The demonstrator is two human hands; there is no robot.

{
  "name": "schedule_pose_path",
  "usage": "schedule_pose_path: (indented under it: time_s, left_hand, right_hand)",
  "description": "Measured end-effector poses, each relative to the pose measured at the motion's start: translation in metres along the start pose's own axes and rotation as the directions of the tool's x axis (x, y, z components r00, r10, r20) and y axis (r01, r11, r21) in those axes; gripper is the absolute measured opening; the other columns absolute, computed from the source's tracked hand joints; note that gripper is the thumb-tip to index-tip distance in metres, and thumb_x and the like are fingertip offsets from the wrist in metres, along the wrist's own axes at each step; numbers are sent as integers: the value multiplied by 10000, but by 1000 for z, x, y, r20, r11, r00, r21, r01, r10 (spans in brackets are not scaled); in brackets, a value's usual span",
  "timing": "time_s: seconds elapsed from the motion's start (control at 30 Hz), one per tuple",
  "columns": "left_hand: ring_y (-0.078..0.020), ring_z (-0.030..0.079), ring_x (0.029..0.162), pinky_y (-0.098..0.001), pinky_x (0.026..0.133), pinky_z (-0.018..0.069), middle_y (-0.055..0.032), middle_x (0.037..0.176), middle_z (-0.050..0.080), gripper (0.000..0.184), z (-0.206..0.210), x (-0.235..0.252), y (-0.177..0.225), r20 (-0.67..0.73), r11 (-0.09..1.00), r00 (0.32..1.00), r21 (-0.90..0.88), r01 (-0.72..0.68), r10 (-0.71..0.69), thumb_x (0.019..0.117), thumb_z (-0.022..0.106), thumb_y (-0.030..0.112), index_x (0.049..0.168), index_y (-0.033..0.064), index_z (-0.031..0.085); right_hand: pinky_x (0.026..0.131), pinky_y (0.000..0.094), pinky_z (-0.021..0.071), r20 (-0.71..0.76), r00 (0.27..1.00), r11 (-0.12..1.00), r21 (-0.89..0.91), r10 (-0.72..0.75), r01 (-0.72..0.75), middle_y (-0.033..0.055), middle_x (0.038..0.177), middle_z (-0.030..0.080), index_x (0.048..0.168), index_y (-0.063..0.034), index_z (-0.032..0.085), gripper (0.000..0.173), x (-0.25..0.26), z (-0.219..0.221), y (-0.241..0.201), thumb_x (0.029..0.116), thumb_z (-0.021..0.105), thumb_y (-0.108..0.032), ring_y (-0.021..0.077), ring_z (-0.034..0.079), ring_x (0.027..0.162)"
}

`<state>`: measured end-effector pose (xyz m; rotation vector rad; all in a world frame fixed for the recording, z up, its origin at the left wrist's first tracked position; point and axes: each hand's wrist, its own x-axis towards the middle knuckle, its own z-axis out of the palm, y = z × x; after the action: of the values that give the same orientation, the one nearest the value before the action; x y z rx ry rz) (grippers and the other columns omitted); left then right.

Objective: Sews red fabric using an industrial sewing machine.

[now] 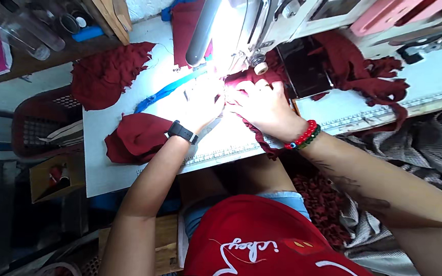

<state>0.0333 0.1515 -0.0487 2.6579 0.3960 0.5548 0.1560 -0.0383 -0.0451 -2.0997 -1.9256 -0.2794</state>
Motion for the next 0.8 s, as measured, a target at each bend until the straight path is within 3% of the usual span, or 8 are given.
schedule_pose_path:
  time_s: [0.07, 0.13, 0.3, 0.43, 0.53, 0.63, 0.7, 0.8]
  left_hand:
    - [-291, 580, 1272, -555, 1103, 372, -107, 1253, 685, 244, -1, -1, 0, 4, 1000, 1000, 9, 23, -23, 1014, 556, 260, 1017, 98, 739]
    - [-288, 582, 1264, -544, 1103, 373, -108, 1241, 687, 247, 1, 0, -2, -15, 1000, 1000, -2, 11, -11, 1013, 561, 263, 1011, 99, 746]
    - [-260, 594, 1264, -495, 1113, 396, -92, 1260, 692, 267, 1, 0, -1, -2, 1000, 1000, -12, 25, -25, 1032, 542, 272, 1046, 109, 753]
    - [-288, 578, 1274, -562, 1092, 378, -89, 1272, 683, 260, -1, 0, 6, -7, 996, 997, 39, 75, -75, 1014, 553, 289, 1040, 120, 749]
    - [-276, 596, 1228, -564, 1063, 398, -68, 1196, 698, 253, 3, 6, 2, -34, 990, 992, 64, 123, -121, 993, 560, 319, 971, 148, 745]
    - [-286, 595, 1141, -542, 1020, 352, -86, 1107, 686, 279, -3, 12, 3, 37, 970, 978, 139, 199, -206, 1003, 552, 357, 1035, 151, 738]
    - [-277, 601, 1134, -529, 1008, 356, -69, 1127, 698, 277, -7, 11, 3, 27, 966, 983, 195, 171, -179, 1014, 554, 364, 1090, 175, 742]
    - [-258, 591, 1144, -496, 1017, 354, -48, 1136, 703, 205, -4, 2, -2, -52, 990, 998, 133, -37, 44, 1008, 577, 230, 1097, 171, 751]
  right_hand:
    - [886, 683, 386, 30, 999, 1000, 21, 13, -14, 188, 1518, 489, 1438, -155, 605, 401, 4, -5, -3, 1044, 553, -211, 485, 514, 1236]
    - [903, 688, 401, 65, 997, 999, 10, 44, -45, 189, 1586, 418, 1542, -169, 490, 482, 7, -7, -5, 1064, 512, -224, 491, 497, 1290]
    - [856, 656, 395, 51, 999, 1000, 2, 1, -1, 172, 1512, 495, 1441, -143, 598, 410, 9, -8, -6, 1034, 552, -148, 460, 540, 1190]
    - [832, 644, 420, 82, 994, 995, -62, 77, -72, 152, 1421, 570, 1431, -156, 594, 396, 26, 2, -4, 1071, 485, -278, 441, 574, 1152]
    - [849, 689, 413, 79, 993, 996, 16, 82, -84, 166, 1493, 500, 1482, -153, 550, 433, 20, -1, -6, 1051, 534, -197, 475, 518, 1227]
    - [898, 709, 398, 83, 992, 995, 24, 92, -95, 170, 1554, 444, 1515, -148, 505, 497, 16, -3, -11, 1022, 555, -107, 503, 465, 1302]
    - [850, 678, 420, 72, 988, 990, -12, 140, -140, 205, 1448, 519, 1444, -126, 580, 424, 29, 2, -11, 1022, 548, -152, 499, 513, 1230]
    - [851, 631, 459, 60, 968, 968, 42, 245, -248, 203, 1205, 621, 1247, -86, 659, 289, 40, 3, -12, 1012, 570, -229, 437, 591, 1147]
